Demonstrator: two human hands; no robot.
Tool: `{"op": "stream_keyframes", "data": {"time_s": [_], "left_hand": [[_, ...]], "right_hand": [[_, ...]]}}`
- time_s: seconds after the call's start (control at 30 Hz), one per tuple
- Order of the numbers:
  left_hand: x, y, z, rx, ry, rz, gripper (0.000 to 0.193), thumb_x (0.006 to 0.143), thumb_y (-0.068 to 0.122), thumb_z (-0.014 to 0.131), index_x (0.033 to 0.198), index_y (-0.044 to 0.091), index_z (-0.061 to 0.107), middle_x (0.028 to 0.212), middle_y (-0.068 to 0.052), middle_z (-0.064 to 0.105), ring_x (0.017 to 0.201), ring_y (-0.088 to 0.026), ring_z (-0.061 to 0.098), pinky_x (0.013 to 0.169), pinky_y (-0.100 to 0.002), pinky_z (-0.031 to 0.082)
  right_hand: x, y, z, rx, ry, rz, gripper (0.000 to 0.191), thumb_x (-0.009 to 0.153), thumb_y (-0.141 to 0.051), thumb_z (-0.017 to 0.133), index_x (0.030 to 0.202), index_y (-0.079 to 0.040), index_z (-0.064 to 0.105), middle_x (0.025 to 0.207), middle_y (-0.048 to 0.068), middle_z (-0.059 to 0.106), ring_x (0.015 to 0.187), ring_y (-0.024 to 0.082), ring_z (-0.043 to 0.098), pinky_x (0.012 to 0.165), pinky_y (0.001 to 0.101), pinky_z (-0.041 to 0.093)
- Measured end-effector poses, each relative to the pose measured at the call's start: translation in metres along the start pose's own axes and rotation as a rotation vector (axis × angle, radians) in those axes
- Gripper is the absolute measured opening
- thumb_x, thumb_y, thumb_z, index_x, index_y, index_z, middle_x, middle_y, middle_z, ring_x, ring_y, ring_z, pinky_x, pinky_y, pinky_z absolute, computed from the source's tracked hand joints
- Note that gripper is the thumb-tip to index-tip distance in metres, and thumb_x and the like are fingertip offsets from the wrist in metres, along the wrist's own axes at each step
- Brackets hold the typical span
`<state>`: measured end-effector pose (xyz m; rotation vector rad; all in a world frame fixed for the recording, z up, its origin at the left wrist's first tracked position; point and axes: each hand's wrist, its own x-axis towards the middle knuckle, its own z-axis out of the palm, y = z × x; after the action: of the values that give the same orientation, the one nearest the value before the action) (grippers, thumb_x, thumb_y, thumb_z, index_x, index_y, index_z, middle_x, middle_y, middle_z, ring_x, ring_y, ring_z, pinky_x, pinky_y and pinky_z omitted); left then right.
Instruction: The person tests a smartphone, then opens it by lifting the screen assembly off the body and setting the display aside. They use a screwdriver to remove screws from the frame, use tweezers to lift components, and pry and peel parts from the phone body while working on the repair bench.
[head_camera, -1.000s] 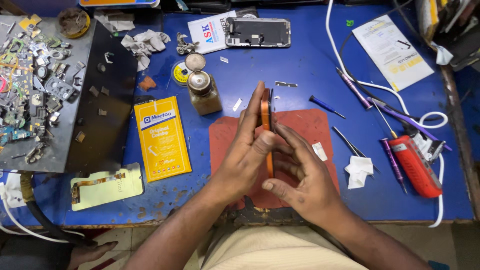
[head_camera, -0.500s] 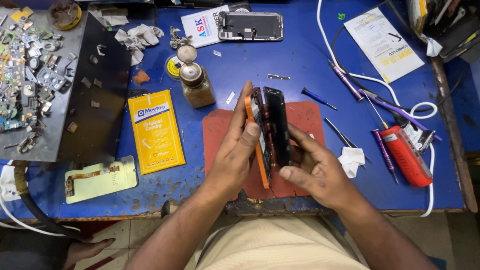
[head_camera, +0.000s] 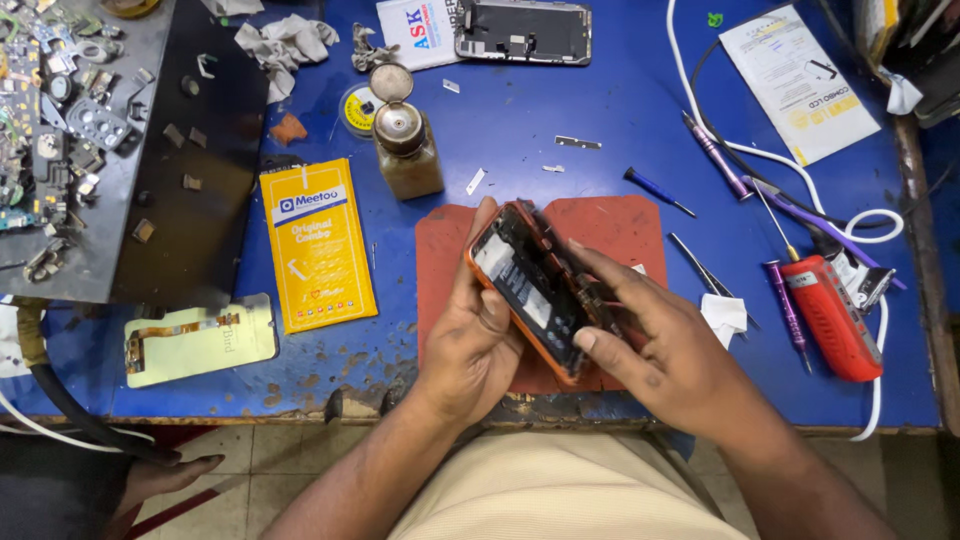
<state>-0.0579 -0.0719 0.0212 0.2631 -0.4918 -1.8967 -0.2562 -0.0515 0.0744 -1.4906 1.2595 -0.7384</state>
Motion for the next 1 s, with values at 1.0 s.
{"op": "stream_keyframes", "data": {"time_s": [1.0], "left_hand": [[-0.066,0.062,-0.029,0.715,0.176,-0.121,0.061,0.095,0.005,0.059,0.153,0.001,0.038,0.157,-0.018,0.05,0.146,-0.026,0.049,0.111,-0.039,0.048]], "right_hand": [[0.032,-0.041,0.008,-0.899,-0.293,0.0,0.095,0.068,-0.02,0.082,0.154,-0.017,0.041,0.15,0.013,0.051,0.127,0.036,0.05,0.101,0.0436,0.044]]}}
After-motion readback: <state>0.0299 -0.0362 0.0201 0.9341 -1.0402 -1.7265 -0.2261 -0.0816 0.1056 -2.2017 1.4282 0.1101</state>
